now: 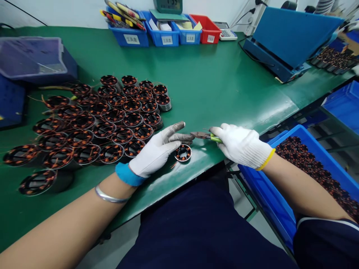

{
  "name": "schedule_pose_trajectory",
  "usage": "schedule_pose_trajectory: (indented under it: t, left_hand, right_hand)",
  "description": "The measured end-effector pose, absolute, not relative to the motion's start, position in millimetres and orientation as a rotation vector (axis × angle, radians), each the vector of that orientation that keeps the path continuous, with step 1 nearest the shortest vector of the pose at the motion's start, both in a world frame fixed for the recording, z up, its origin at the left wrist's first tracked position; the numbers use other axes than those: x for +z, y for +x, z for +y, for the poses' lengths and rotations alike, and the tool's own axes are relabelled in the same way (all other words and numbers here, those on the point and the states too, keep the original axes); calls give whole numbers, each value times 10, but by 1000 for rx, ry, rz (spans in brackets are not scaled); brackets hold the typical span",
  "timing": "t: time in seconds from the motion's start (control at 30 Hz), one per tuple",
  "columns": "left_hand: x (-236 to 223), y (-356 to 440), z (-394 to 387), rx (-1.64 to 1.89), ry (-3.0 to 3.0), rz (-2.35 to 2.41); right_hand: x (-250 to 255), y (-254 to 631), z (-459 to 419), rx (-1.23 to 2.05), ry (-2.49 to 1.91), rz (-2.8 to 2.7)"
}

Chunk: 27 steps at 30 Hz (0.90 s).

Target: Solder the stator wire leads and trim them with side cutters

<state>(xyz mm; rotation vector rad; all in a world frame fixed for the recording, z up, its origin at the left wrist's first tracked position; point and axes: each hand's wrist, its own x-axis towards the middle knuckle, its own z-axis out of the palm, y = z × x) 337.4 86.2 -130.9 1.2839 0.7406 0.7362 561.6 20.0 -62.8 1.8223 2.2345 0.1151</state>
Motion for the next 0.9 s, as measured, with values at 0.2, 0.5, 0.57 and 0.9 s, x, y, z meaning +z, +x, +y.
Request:
schedule_pose_trajectory:
  t: [0.2,0.5,0.57,0.9]
  left_hand:
    - [-1303,3374,863,743,1278,733]
    - [-1283,3398,847,757,1240,670]
    - [-1278,3405,849,763,1239,675]
    - [-1262,3381,856,747,1309,718]
  right_hand:
    - [-570,5623,331,228,1683,2348]
    - [-534,5519,451,308,1561,2407]
    - [-516,5507,478,304,1535,2418]
    - [-462,5501,592,156,1512,2366]
